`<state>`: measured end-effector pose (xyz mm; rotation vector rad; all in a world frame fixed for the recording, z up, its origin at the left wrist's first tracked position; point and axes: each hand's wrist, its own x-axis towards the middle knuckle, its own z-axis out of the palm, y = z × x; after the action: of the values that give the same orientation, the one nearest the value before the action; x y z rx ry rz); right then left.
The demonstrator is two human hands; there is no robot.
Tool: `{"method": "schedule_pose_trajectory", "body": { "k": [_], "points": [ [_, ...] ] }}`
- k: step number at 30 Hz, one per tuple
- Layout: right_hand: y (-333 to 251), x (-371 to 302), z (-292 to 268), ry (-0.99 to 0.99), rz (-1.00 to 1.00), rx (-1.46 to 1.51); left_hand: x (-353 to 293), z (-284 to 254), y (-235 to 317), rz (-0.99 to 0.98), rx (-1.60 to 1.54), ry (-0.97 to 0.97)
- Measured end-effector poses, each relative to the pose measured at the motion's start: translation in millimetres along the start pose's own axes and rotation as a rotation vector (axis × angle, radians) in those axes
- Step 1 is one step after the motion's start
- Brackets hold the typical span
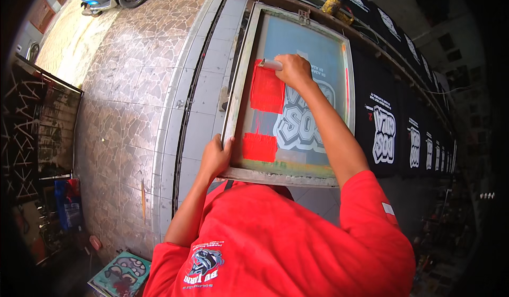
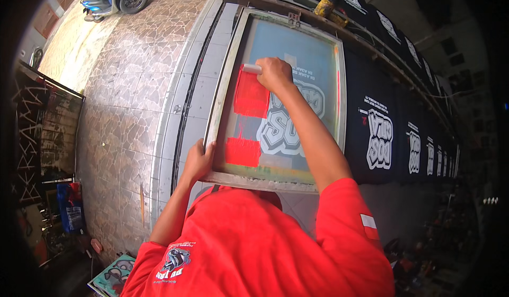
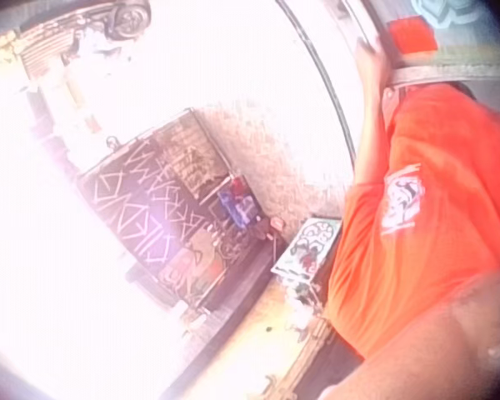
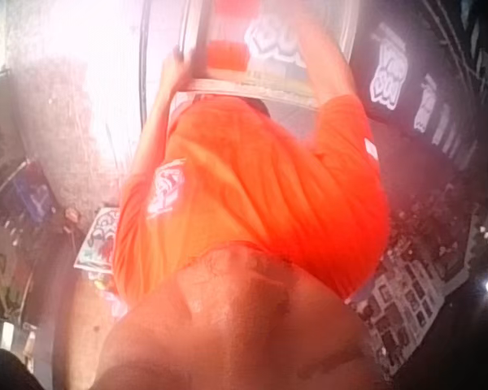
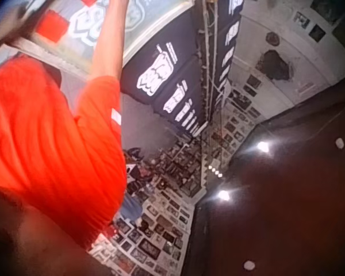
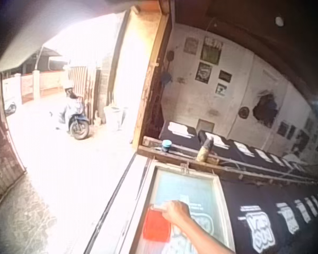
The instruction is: The person performs screen printing on black shirts using red and yellow ink. They use a squeegee to pull ink across a screen over each shirt, moving down a long production table to repeat the process on multiple shirts.
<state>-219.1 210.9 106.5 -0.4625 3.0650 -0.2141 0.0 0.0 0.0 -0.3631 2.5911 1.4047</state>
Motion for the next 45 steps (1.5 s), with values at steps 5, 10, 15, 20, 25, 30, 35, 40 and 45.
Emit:
{"method": "schedule_pose_trajectory", "body": {
  "k": [5,10,15,20,25,30,35,40,45],
  "points": [
    [-28.8,-110.3,24.2,0.149,-0.152,0.161,-8.2,5.4,-0.3,-0.056,-0.024,-0.038],
    [-31.0,-113.4,57.9,0.306,-0.17,0.113,-5.5,4.9,-4.8,-0.026,-0.011,-0.003],
    [6.1,-17.1,46.9,0.23,-0.056,0.031,-6.9,2.8,-0.1,-0.025,-0.017,-0.008],
    [17.5,13.2,2.8,0.106,0.002,-0.029,-4.8,6.2,-2.3,0.016,0.006,0.01],
    [-33.1,-77.2,-22.6,0.096,-0.083,0.089,-4.2,7.1,-7.9,0.023,0.007,0.033],
    [-68.6,-197.7,6.9,0.165,-0.152,0.214,-5.1,6.9,-8.4,0.033,0.01,0.032],
    [-91.6,-256.6,40.0,0.157,-0.153,0.193,-3.4,7.9,-8.2,0.037,0.006,0.023],
    [-89.8,-257.5,71.0,0.338,-0.209,0.112,-2.2,10.7,-10.7,0.022,0.009,0.012],
    [-79.2,-224.4,40.9,0.109,-0.143,0.145,-0.9,8.3,-13.4,0.028,0.036,0.022]
  ]
}}
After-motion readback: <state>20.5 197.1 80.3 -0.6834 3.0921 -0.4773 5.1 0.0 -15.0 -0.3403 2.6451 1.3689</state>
